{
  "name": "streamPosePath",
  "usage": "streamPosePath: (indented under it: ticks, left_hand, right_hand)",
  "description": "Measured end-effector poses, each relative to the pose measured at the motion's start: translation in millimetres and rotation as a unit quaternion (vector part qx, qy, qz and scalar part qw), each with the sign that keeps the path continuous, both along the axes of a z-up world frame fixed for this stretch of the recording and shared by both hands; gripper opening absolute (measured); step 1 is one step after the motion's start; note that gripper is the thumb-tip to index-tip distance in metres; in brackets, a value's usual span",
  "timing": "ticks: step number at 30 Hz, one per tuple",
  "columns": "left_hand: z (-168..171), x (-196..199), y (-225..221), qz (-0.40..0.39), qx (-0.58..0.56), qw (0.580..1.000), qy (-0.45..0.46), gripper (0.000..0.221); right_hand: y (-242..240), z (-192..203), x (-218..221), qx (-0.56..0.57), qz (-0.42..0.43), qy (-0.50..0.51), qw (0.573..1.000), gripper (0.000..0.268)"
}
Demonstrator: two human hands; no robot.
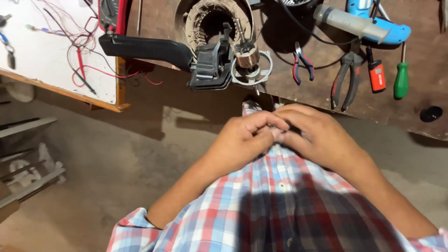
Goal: Disassembling an electric motor, cleaning the internal components with a cloth, and applying lubricant to the shaft and bearings using a syringe.
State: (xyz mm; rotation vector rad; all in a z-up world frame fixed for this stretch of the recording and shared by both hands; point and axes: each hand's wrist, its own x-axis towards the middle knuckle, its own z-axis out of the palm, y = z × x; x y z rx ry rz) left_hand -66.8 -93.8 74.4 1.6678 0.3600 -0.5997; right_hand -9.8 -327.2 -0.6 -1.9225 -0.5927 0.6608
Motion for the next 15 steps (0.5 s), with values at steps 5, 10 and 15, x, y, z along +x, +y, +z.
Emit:
streamPosePath:
  ticks: [5,10,15]
  left_hand:
    - [-4,4,1,0.06,-0.141,0.986,0.065,0.034]
    - [-37,-18,38,0.09,0.063,0.981,0.158,0.032]
    - [-78,-22,70,0.157,0.119,0.964,0.177,0.032]
  right_hand:
    - [10,-74,-1,-0.063,0.056,0.236,0.968,0.029]
    - [-5,-99,22,-0.169,0.028,0.353,0.92,0.041]
    - [0,-105,33,-0.198,0.031,0.356,0.913,0.043]
